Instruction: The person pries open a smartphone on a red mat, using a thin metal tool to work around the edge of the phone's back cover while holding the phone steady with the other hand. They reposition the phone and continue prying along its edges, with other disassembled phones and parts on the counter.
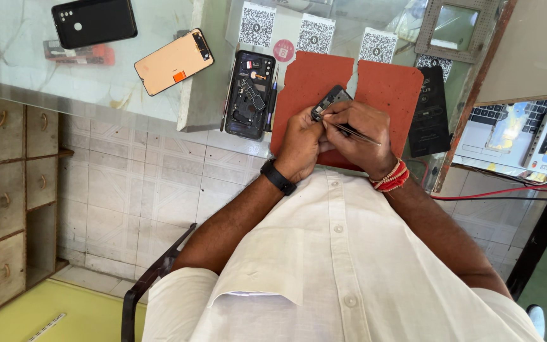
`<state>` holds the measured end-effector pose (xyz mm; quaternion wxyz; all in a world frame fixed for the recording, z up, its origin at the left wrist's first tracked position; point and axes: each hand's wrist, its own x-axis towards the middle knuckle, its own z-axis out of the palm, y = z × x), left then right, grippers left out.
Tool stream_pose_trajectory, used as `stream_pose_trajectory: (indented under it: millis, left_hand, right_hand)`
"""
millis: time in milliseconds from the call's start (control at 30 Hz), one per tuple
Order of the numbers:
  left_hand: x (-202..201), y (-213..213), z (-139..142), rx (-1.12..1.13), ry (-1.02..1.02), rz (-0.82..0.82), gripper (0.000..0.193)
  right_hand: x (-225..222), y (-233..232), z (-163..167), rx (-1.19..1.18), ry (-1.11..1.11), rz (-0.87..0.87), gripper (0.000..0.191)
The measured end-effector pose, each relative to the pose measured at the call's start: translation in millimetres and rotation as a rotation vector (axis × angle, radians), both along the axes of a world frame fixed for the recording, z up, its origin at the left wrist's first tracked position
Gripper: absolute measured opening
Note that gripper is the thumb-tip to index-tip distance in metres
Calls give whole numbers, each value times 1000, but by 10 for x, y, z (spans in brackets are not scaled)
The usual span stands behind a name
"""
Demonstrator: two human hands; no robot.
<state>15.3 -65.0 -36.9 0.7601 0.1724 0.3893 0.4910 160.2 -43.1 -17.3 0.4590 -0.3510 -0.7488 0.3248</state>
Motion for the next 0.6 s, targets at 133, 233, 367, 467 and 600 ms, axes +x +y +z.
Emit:
stream_pose_trajectory:
  millis: [133,233,367,467,600]
  left_hand:
    - [-5,-1,14,-1,2,-8,17]
    - [-2,-7,22,1,7,-12,18]
    - [-7,-19,12,-7,17,-13,18]
    - [-2,-18,-3,-10,20,-10,18]
    - [10,-23,-25,-23,31,-8,16]
  right_hand:
    - [-10,-4,2,-23,22,-9,11]
    - [-6,-9,5,-29,16,-13,10]
    - [-5,-28,-1,-23,8,-24,10]
    - [-7,-12,-5,-33,0,-17,11]
    - [-26,-21,5,-34,-6,-46,12]
